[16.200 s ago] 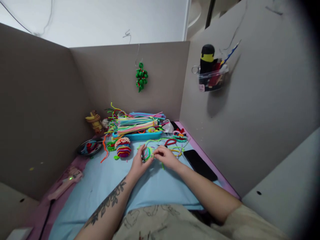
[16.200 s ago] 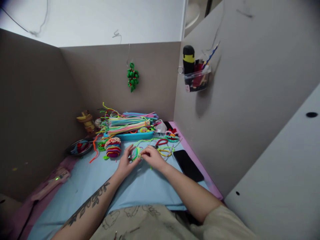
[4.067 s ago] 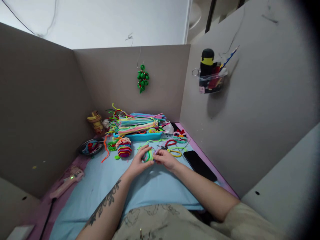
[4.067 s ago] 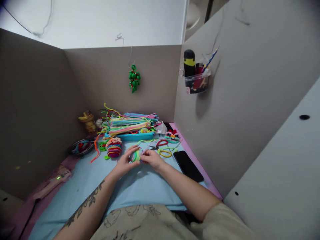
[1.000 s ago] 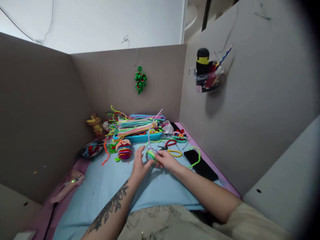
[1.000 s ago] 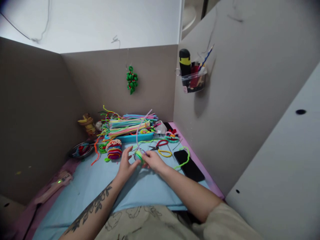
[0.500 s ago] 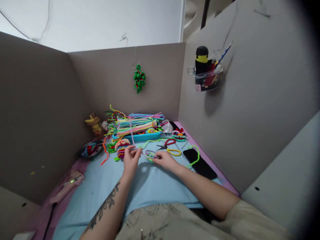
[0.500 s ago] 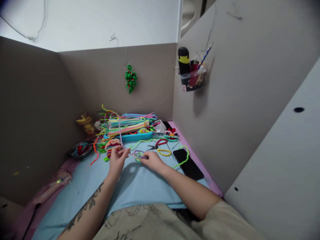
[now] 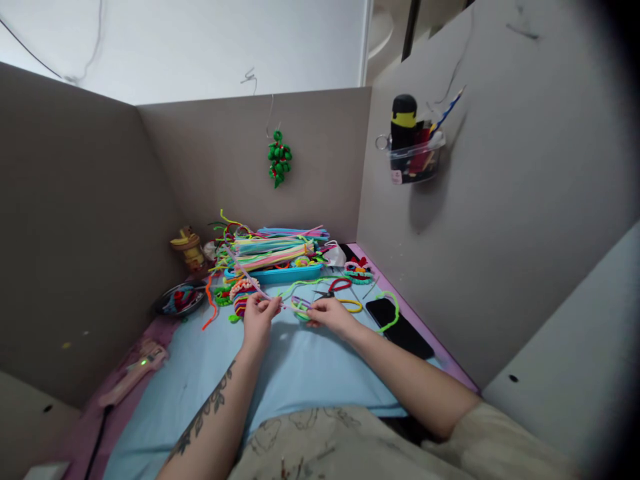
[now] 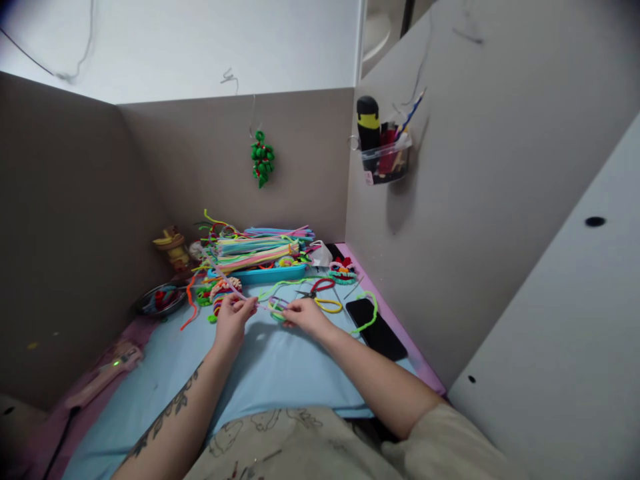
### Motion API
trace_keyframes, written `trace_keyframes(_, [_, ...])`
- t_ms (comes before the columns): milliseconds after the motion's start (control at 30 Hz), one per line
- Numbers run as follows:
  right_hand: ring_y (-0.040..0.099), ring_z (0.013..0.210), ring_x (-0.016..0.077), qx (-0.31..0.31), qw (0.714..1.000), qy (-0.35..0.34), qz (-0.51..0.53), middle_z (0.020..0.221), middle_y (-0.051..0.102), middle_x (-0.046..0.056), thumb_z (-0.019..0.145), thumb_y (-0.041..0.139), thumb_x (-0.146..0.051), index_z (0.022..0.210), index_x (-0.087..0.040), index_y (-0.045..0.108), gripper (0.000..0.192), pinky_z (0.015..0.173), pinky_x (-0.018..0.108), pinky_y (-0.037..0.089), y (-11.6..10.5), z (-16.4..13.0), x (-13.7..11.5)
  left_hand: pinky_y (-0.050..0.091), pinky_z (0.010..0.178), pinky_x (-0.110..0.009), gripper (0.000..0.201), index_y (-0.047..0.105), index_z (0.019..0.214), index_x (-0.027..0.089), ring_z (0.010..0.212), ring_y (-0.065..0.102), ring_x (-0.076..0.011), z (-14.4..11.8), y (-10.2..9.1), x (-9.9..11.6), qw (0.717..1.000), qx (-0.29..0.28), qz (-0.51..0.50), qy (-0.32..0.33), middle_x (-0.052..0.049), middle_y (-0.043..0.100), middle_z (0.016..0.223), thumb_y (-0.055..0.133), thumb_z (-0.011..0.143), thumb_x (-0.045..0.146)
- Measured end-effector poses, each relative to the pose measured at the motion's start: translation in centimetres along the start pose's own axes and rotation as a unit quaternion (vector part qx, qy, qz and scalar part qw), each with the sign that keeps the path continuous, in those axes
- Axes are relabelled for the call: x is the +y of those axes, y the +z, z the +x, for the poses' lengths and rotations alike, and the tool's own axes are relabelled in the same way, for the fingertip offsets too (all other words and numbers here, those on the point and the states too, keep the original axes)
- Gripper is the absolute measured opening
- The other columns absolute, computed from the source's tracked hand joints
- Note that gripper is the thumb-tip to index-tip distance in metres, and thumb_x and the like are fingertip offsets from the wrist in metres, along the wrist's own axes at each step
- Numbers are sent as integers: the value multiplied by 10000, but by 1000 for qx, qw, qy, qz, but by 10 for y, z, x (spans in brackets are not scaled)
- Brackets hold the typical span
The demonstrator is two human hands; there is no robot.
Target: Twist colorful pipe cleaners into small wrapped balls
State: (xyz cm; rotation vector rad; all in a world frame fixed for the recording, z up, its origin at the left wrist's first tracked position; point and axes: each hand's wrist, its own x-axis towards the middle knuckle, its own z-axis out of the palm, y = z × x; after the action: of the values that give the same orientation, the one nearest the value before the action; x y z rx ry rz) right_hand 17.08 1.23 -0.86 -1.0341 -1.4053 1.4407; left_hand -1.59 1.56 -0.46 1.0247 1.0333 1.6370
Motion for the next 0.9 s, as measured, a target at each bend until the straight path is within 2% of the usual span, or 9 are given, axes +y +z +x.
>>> trace_keyframes(167, [569, 512, 121, 19, 998, -13, -61, 527, 607, 25, 649, 679, -300, 626, -121, 626, 188, 507, 222, 430, -3, 2, 2, 511, 650, -248, 432, 496, 880, 174, 676, 653, -129, 5, -3, 8, 993, 19, -107, -44, -1, 662, 710, 778, 557, 226])
trace_keyframes(300, [557, 509, 119, 18, 994, -28, -105, 537, 617, 38, 669, 657, -257, 609, -131, 626, 143, 483, 212, 409, -10, 7, 7, 516, 662, -214, 281, 589, 839, 167, 701, 648, -106, 18, -14, 19, 977, 87, -191, -37, -5, 662, 762, 738, 601, 172])
trace_keyframes(433, [550, 495, 122, 10, 993, -21, -115, 515, 611, 41, 663, 661, -246, 602, -134, 621, 134, 470, 211, 405, -17, 11, 10, 507, 635, -199, 235, 639, 869, 157, 640, 613, -73, 24, -23, 23, 966, 170, -190, 28, -14, 663, 800, 707, 644, 164])
trace_keyframes(533, [558, 496, 122, 9, 993, -16, -115, 527, 619, 49, 675, 645, -245, 610, -131, 621, 133, 478, 214, 414, -22, 12, 8, 497, 600, -219, 324, 651, 978, 163, 581, 580, -69, 24, -26, 21, 971, 199, -112, 69, -26, 667, 831, 699, 668, 244])
trace_keyframes(600, [564, 498, 122, 15, 993, -15, -116, 544, 628, 54, 682, 633, -244, 620, -129, 622, 132, 483, 216, 419, -27, 13, 5, 489, 586, -238, 368, 653, 1037, 173, 581, 581, -91, 22, -28, 18, 983, 158, 8, 98, -40, 673, 848, 673, 693, 303])
trace_keyframes(667, [564, 497, 121, 26, 993, -18, -117, 543, 631, 55, 681, 631, -242, 624, -126, 623, 130, 481, 215, 417, -33, 13, 2, 482, 581, -250, 313, 685, 989, 179, 601, 591, -120, 19, -28, 14, 974, 63, 167, 142, -50, 681, 825, 645, 712, 319])
trace_keyframes(767, [553, 488, 113, 32, 991, -28, -128, 527, 627, 50, 672, 639, -243, 612, -121, 624, 136, 473, 208, 407, -39, 13, -1, 487, 649, -275, 204, 716, 886, 204, 690, 611, -160, 13, -24, 10, 904, -105, 344, 230, -56, 686, 802, 580, 761, 291])
trace_keyframes(800, [551, 486, 110, 29, 990, -31, -132, 525, 626, 47, 670, 641, -245, 608, -121, 623, 140, 473, 205, 405, -40, 14, -2, 483, 696, -283, 208, 715, 894, 212, 751, 615, -170, 10, -22, 9, 878, -140, 380, 255, -60, 684, 833, 549, 786, 275])
trace_keyframes(900, [551, 488, 109, 12, 989, -36, -146, 528, 624, 39, 674, 638, -255, 619, -120, 627, 147, 475, 205, 400, -40, 14, 0, 468, 684, -264, 241, 710, 922, 229, 762, 608, -164, 4, -17, 7, 832, -163, 441, 294, -60, 663, 853, 493, 820, 244])
